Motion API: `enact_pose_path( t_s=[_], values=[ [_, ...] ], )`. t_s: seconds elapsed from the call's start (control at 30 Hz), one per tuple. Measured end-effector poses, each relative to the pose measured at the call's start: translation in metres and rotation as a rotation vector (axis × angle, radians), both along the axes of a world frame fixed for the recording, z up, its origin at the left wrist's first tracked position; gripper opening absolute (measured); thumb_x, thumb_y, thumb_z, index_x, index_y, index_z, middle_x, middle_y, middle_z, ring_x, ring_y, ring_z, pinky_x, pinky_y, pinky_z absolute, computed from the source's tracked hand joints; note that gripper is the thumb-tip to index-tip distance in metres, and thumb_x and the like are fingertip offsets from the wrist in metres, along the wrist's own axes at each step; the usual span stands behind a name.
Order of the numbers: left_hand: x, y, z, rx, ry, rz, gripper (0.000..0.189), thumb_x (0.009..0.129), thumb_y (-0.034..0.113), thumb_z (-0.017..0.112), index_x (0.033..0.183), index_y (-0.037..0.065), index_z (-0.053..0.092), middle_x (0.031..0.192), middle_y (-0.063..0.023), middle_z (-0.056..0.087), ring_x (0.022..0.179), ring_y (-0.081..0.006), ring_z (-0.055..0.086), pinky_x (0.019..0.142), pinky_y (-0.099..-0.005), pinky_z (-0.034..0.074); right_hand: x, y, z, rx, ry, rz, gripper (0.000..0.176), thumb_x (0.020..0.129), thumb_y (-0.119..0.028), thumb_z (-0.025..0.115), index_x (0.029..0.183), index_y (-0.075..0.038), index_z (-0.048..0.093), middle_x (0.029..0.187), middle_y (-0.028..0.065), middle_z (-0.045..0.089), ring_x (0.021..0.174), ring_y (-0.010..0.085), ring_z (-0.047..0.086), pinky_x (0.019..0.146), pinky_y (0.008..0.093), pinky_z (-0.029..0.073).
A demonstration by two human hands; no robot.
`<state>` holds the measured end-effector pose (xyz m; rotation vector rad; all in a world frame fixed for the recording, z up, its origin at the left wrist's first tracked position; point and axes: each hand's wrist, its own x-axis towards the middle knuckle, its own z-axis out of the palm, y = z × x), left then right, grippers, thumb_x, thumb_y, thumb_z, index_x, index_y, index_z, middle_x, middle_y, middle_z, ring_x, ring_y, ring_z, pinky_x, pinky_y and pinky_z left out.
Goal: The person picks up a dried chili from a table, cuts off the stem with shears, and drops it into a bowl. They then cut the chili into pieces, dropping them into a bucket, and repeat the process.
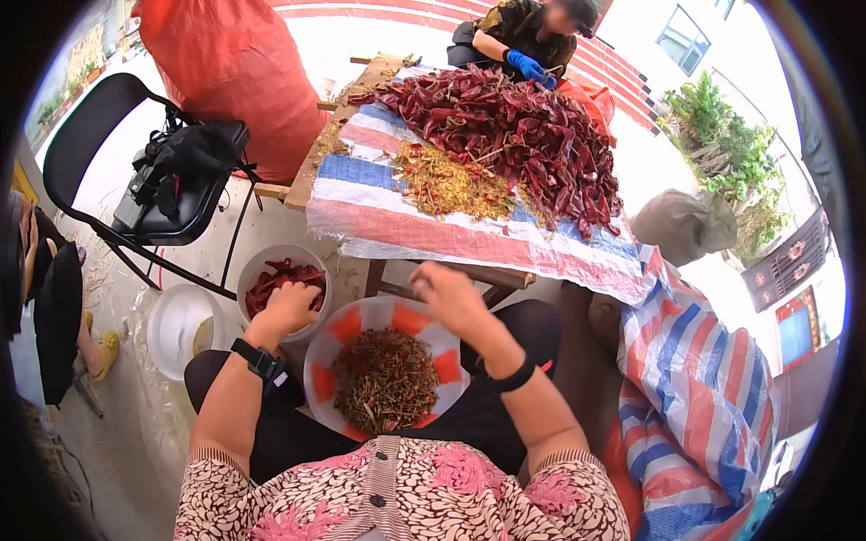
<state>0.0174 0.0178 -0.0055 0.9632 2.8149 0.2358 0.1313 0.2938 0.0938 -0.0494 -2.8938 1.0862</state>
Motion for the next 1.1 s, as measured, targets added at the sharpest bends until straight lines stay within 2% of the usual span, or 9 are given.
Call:
enact_pose_path(
  t_s=[0.07,0.13,0.2,0.47,0.63,0.77,0.87,1.03,1.1],
  values=[
    [0.008,0.005,0.015,-0.051,-0.071,-0.095,0.028,0.077,0.023,0.064,0.102,0.010,0.066,0.102,-0.0164,0.064,0.100,-0.0338,0.060,0.082,-0.0450,0.049,-0.043,0.037,0.000,-0.005,0.162,0.010,0.020,0.090,-0.017,0.052,0.102,-0.004,0.062,0.094,0.0189,0.065,0.092,0.0364,0.061,0.080,0.0396,0.048],
    [0.005,0.009,0.007,-0.116,-0.151,-0.142,0.032,0.076,0.028,0.067,0.102,0.009,0.064,0.099,-0.0162,0.065,0.097,-0.0348,0.062,0.080,-0.0459,0.050,-0.087,0.061,0.018,0.022,0.130,-0.160,0.019,0.091,-0.014,0.052,0.103,-0.002,0.062,0.086,0.0135,0.062,0.076,0.0204,0.062,0.072,0.0306,0.049],
    [0.002,0.013,0.000,-0.150,-0.192,-0.169,0.035,0.075,0.030,0.069,0.101,0.008,0.063,0.097,-0.0158,0.066,0.095,-0.0349,0.063,0.079,-0.0463,0.050,-0.135,0.090,0.025,0.230,0.267,-0.191,0.023,0.089,-0.017,0.051,0.104,-0.002,0.062,0.100,0.0191,0.063,0.095,0.0358,0.060,0.085,0.0429,0.047],
    [0.000,0.026,0.008,-0.036,-0.168,-0.196,0.020,0.080,0.019,0.060,0.095,0.008,0.068,0.090,-0.0142,0.069,0.086,-0.0331,0.068,0.072,-0.0443,0.052,-0.282,0.133,0.014,0.567,0.476,-0.314,0.027,0.088,-0.022,0.055,0.113,-0.014,0.058,0.140,0.0089,0.041,0.107,0.0325,0.059,0.087,0.0454,0.047],
    [-0.005,0.032,-0.003,-0.121,-0.181,-0.198,0.026,0.078,0.026,0.064,0.097,0.008,0.064,0.095,-0.0144,0.066,0.091,-0.0334,0.064,0.074,-0.0447,0.049,-0.308,0.097,0.039,0.715,0.064,-0.324,0.029,0.089,-0.022,0.049,0.113,-0.011,0.059,0.152,0.0100,0.027,0.111,0.0348,0.058,0.091,0.0470,0.047],
    [-0.004,0.031,-0.001,-0.095,-0.216,-0.216,0.023,0.078,0.024,0.064,0.094,0.008,0.064,0.093,-0.0136,0.065,0.089,-0.0321,0.064,0.072,-0.0439,0.048,-0.356,0.147,0.008,0.797,0.095,-0.205,0.029,0.090,-0.020,0.049,0.114,-0.009,0.060,0.148,0.0059,0.035,0.111,0.0330,0.058,0.090,0.0453,0.047],
    [0.001,0.026,-0.002,-0.051,-0.099,-0.237,0.021,0.078,0.023,0.064,0.093,0.008,0.064,0.091,-0.0140,0.066,0.086,-0.0321,0.064,0.070,-0.0430,0.048,-0.328,0.122,0.027,0.743,0.132,-0.224,0.026,0.090,-0.018,0.051,0.113,-0.008,0.061,0.138,0.0051,0.044,0.109,0.0308,0.058,0.088,0.0425,0.048],
    [-0.004,0.040,0.028,0.052,-0.239,-0.202,0.026,0.079,0.021,0.064,0.099,0.004,0.063,0.093,-0.0147,0.067,0.086,-0.0355,0.065,0.074,-0.0423,0.051,-0.289,0.111,0.037,0.522,0.822,0.006,0.028,0.090,-0.006,0.055,0.118,-0.002,0.057,0.125,0.0059,0.051,0.093,0.0211,0.063,0.079,0.0319,0.052],
    [-0.005,0.046,0.043,0.312,-0.335,-0.158,0.030,0.083,0.020,0.062,0.108,0.003,0.061,0.096,-0.0142,0.067,0.089,-0.0341,0.065,0.078,-0.0401,0.051,-0.249,0.078,0.056,-0.131,0.586,-0.007,0.028,0.092,-0.009,0.054,0.119,-0.002,0.057,0.121,0.0056,0.054,0.081,0.0148,0.062,0.067,0.0275,0.052]
  ],
)
